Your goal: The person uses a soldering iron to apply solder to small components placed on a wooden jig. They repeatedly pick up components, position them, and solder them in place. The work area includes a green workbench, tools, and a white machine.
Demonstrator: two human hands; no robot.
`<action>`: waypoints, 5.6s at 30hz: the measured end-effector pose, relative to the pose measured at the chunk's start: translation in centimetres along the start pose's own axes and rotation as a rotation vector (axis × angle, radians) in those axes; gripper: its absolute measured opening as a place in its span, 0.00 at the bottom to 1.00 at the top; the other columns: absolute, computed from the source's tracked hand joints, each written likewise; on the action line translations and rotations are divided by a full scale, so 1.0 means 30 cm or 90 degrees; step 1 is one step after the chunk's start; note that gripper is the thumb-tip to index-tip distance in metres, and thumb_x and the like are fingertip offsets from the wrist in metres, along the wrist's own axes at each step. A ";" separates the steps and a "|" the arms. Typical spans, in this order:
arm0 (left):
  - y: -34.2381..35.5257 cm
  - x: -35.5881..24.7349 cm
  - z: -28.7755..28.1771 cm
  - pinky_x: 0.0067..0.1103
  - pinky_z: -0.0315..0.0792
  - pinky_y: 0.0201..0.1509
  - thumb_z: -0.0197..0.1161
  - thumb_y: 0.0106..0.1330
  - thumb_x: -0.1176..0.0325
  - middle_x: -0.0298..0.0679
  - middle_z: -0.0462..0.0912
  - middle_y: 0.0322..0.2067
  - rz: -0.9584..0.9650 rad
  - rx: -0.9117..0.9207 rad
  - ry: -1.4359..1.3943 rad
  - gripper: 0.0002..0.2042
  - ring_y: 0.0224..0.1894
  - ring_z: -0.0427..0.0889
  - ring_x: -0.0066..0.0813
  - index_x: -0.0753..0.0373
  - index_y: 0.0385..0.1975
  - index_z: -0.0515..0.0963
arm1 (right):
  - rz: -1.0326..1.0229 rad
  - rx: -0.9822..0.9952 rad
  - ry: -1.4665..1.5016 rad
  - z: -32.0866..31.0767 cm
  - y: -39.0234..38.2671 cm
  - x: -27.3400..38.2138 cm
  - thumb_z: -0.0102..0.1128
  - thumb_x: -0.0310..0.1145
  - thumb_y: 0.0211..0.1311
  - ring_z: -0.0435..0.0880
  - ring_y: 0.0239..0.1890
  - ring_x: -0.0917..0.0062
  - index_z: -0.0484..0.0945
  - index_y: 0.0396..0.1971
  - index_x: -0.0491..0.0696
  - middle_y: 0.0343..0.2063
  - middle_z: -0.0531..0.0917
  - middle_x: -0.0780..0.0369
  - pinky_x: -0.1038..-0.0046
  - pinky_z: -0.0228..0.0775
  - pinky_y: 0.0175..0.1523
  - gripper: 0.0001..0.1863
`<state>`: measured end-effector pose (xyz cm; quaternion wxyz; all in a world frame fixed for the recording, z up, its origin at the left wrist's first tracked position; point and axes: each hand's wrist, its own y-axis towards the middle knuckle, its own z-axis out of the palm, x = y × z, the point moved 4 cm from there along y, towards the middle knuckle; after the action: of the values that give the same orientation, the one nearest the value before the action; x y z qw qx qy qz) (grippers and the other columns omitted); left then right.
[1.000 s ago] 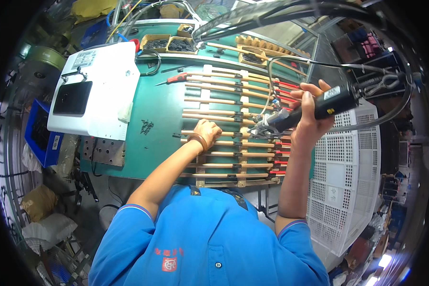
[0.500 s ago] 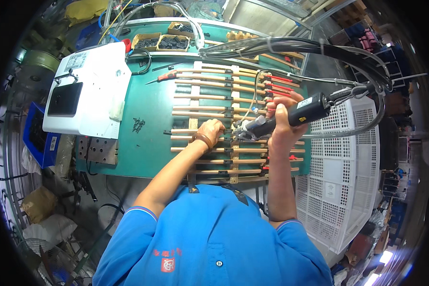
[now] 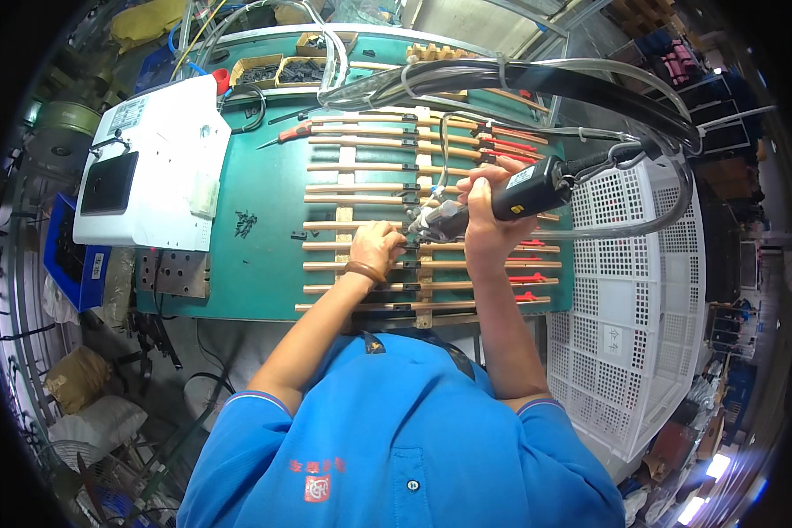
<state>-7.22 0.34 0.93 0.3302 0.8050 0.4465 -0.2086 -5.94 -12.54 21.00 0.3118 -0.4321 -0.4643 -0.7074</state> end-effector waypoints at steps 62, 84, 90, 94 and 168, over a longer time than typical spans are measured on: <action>-0.094 0.141 -0.045 0.30 0.69 0.42 0.65 0.51 0.73 0.36 0.79 0.30 0.090 0.007 -0.068 0.09 0.36 0.77 0.36 0.57 0.32 0.79 | -0.029 0.022 -0.009 0.060 -0.151 -0.122 0.51 0.09 0.52 0.77 0.31 0.81 0.65 0.44 0.45 0.30 0.75 0.64 0.77 0.75 0.35 0.20; -0.100 -0.093 -0.019 0.30 0.66 0.40 0.68 0.45 0.67 0.34 0.76 0.29 0.039 -0.051 0.020 0.10 0.35 0.74 0.35 0.56 0.28 0.77 | -0.003 -0.043 -0.018 -0.019 -0.103 0.072 0.51 0.13 0.54 0.77 0.28 0.82 0.64 0.45 0.42 0.28 0.76 0.62 0.80 0.72 0.35 0.18; -0.103 -0.081 -0.006 0.31 0.65 0.41 0.70 0.42 0.70 0.34 0.75 0.29 0.005 -0.046 -0.013 0.11 0.36 0.73 0.37 0.56 0.25 0.75 | 0.012 -0.056 0.011 -0.028 -0.118 0.051 0.51 0.12 0.54 0.77 0.28 0.82 0.63 0.47 0.42 0.29 0.76 0.61 0.78 0.73 0.35 0.21; -0.100 -0.082 -0.002 0.32 0.65 0.43 0.70 0.40 0.71 0.35 0.75 0.29 -0.012 -0.040 -0.024 0.12 0.37 0.73 0.38 0.58 0.24 0.75 | -0.001 -0.029 0.003 -0.022 -0.129 0.032 0.52 0.11 0.53 0.77 0.28 0.82 0.63 0.47 0.43 0.30 0.75 0.61 0.78 0.74 0.35 0.22; -0.207 -0.064 0.054 0.35 0.74 0.34 0.65 0.54 0.64 0.36 0.74 0.35 -0.058 0.230 -0.047 0.09 0.34 0.79 0.43 0.56 0.31 0.73 | 0.003 -0.028 -0.042 -0.048 -0.267 0.061 0.50 0.12 0.55 0.76 0.27 0.82 0.65 0.41 0.43 0.29 0.75 0.61 0.79 0.74 0.34 0.15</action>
<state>-13.58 0.44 -1.11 0.1864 0.8219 0.4254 -0.3297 -13.95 -10.94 19.27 0.2888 -0.4628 -0.4577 -0.7021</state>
